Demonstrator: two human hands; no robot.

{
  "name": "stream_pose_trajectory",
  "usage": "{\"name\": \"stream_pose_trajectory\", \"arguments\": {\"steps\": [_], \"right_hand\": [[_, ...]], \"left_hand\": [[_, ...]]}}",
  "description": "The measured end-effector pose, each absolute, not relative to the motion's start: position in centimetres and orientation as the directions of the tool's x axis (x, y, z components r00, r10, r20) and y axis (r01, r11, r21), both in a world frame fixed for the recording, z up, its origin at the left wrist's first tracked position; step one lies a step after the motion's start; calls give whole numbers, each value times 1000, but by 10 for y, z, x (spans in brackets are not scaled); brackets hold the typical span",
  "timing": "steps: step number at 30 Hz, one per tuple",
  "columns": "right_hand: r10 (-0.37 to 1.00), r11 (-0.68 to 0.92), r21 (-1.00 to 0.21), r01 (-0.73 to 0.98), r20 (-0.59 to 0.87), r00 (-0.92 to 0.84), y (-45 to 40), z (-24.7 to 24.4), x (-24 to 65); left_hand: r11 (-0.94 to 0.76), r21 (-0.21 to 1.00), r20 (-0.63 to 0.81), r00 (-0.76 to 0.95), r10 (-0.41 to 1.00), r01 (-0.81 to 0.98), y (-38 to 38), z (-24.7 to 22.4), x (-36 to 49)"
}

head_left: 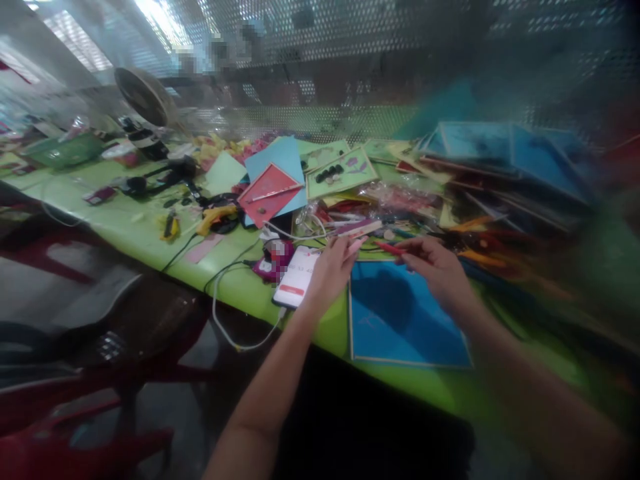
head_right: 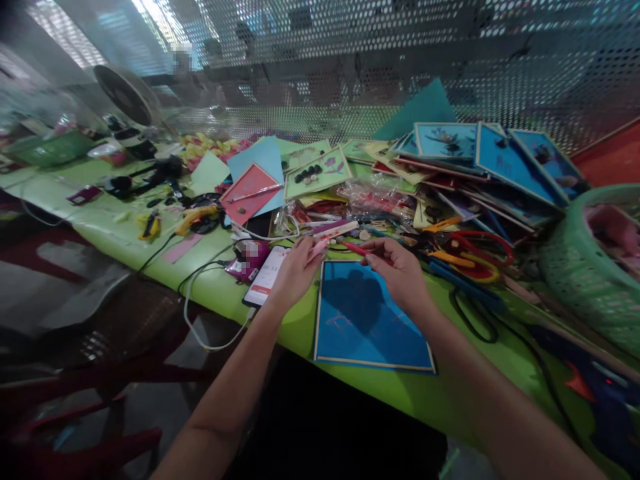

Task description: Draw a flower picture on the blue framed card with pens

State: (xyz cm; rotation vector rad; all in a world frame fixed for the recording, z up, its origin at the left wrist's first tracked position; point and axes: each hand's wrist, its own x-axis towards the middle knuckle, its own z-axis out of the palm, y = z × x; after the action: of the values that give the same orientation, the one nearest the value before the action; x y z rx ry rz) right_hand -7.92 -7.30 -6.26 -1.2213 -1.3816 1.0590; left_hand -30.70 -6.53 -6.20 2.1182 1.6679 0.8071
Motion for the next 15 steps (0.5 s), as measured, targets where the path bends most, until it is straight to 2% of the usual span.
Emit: {"name": "stream_pose_trajectory", "arguments": {"steps": [5, 15], "right_hand": [[996, 75, -993, 94, 71, -52, -75, -54, -79], [996, 63, -986, 153, 52, -72, -79, -45, -81]], "left_hand": [[-334, 813, 292, 163, 942, 476, -62, -74, -308], [-348, 885, 309, 169, 936, 310, -62, -74, -304]]}}
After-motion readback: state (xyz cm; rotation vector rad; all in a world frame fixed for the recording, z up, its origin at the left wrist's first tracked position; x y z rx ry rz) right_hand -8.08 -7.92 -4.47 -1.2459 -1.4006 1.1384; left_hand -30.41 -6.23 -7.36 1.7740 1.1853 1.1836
